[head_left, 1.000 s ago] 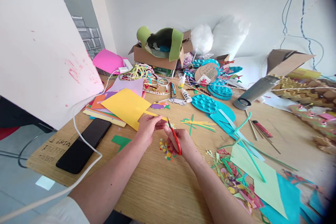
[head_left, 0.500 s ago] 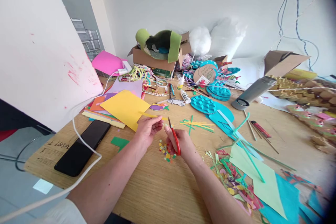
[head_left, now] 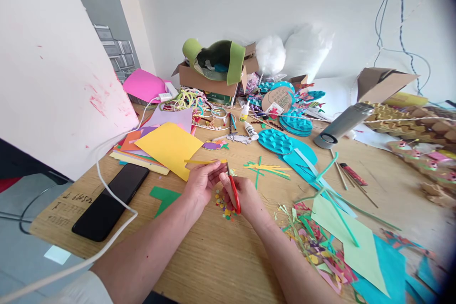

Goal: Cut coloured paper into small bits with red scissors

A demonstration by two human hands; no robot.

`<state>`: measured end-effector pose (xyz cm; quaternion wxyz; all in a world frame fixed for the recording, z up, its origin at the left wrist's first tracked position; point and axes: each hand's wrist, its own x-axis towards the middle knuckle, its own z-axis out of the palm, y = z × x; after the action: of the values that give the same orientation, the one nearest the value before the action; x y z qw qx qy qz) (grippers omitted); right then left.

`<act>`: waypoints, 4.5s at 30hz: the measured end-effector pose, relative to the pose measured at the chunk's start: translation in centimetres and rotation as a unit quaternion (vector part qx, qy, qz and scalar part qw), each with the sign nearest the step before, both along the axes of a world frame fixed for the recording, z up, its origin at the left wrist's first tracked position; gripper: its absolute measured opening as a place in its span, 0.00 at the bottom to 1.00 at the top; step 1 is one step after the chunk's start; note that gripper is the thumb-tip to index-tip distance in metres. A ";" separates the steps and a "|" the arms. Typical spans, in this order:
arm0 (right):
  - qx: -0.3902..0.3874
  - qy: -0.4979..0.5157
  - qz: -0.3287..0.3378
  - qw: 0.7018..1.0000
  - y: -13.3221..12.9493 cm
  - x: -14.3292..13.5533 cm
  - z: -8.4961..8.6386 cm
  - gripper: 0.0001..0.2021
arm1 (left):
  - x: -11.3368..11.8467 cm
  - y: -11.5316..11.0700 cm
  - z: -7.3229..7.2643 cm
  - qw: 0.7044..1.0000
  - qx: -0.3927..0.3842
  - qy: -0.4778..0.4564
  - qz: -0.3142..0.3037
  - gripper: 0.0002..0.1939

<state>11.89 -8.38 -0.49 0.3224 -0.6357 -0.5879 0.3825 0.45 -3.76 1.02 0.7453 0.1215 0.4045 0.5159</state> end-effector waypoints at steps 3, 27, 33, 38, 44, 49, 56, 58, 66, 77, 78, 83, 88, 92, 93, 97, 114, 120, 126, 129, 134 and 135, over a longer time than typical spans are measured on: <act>-0.001 0.000 -0.005 1.000 0.0 -0.1 0.0 0.30 | 0.0 -0.2 -0.1 1.000 0.001 -0.001 0.010 0.04; -0.022 0.063 -0.022 0.998 -0.2 -0.4 0.3 0.30 | 0.4 -0.6 0.2 0.998 -0.022 -0.057 -0.014 0.04; -0.019 0.095 -0.038 0.995 -0.2 -0.5 0.3 0.29 | 0.6 -0.8 0.3 0.997 -0.023 -0.069 -0.017 0.04; -0.017 0.099 -0.034 0.994 -0.2 -0.5 0.3 0.29 | 0.8 -1.1 0.5 0.996 -0.031 -0.075 -0.022 0.04; -0.006 0.105 -0.029 0.994 -0.2 -0.5 0.3 0.29 | 0.9 -1.2 0.3 0.994 -0.046 -0.093 -0.029 0.02; -0.004 0.108 -0.027 0.994 -0.2 -0.4 0.2 0.29 | 0.9 -1.2 0.0 0.993 -0.045 -0.102 -0.038 0.02; -0.001 0.110 -0.024 0.994 -0.2 -0.4 0.1 0.30 | 1.0 -1.3 0.3 0.993 -0.050 -0.097 -0.034 0.02; -0.003 0.109 -0.025 0.994 -0.1 -0.4 0.0 0.30 | 1.0 -1.3 0.3 0.993 -0.049 -0.097 -0.036 0.03; -0.009 0.115 -0.034 0.993 -0.2 -0.4 0.3 0.30 | 0.9 -1.3 0.1 0.993 -0.044 -0.096 -0.047 0.03; -0.012 0.109 -0.045 0.993 -0.2 -0.5 0.6 0.30 | 0.9 -1.3 -0.1 0.992 -0.037 -0.103 -0.062 0.02; -0.015 0.113 -0.045 0.992 -0.2 -0.5 0.6 0.31 | 0.9 -1.3 -0.1 0.992 -0.038 -0.105 -0.062 0.02; -0.023 0.129 -0.045 0.990 -0.3 -0.6 0.9 0.30 | 0.9 -1.2 0.0 0.990 -0.045 -0.117 -0.063 0.01; -0.025 0.136 -0.051 0.989 -0.4 -0.6 0.8 0.30 | 1.0 -1.3 0.0 0.990 -0.048 -0.119 -0.053 0.01; -0.036 0.143 -0.058 0.987 -0.2 -0.4 0.7 0.30 | 0.8 -0.9 0.0 0.996 -0.027 -0.081 -0.031 0.02; -0.045 0.146 -0.058 0.987 -0.1 -0.3 0.7 0.30 | 0.6 -0.7 -0.1 0.998 -0.015 -0.063 -0.023 0.02; -0.068 0.129 -0.037 0.989 0.0 -0.1 0.7 0.30 | -0.1 0.2 -0.1 0.999 0.047 0.016 -0.012 0.03; -0.078 0.066 -0.006 0.995 -0.2 -0.3 1.0 0.30 | -0.8 1.1 0.1 0.994 0.075 0.062 -0.042 0.08; -0.076 0.050 -0.003 0.996 -0.3 -0.4 1.1 0.30 | -0.8 1.0 0.2 0.995 0.077 0.050 -0.046 0.09; -0.074 0.059 -0.008 0.995 -0.2 -0.4 1.4 0.29 | -0.8 1.0 0.1 0.995 0.077 0.047 -0.052 0.08; -0.077 0.058 -0.011 0.995 -0.2 -0.4 1.4 0.28 | -0.8 1.0 0.0 0.994 0.079 0.047 -0.053 0.08; -0.078 0.067 -0.014 0.995 -0.1 -0.3 1.2 0.28 | -0.7 0.9 0.1 0.994 0.081 0.046 -0.053 0.08; -0.078 0.070 -0.014 0.994 -0.1 -0.3 1.2 0.28 | -0.7 0.9 0.2 0.994 0.081 0.045 -0.053 0.08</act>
<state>11.56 -8.50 0.72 0.3175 -0.6390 -0.5228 0.4664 -0.28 -2.83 1.19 0.7400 0.2259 0.3877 0.5010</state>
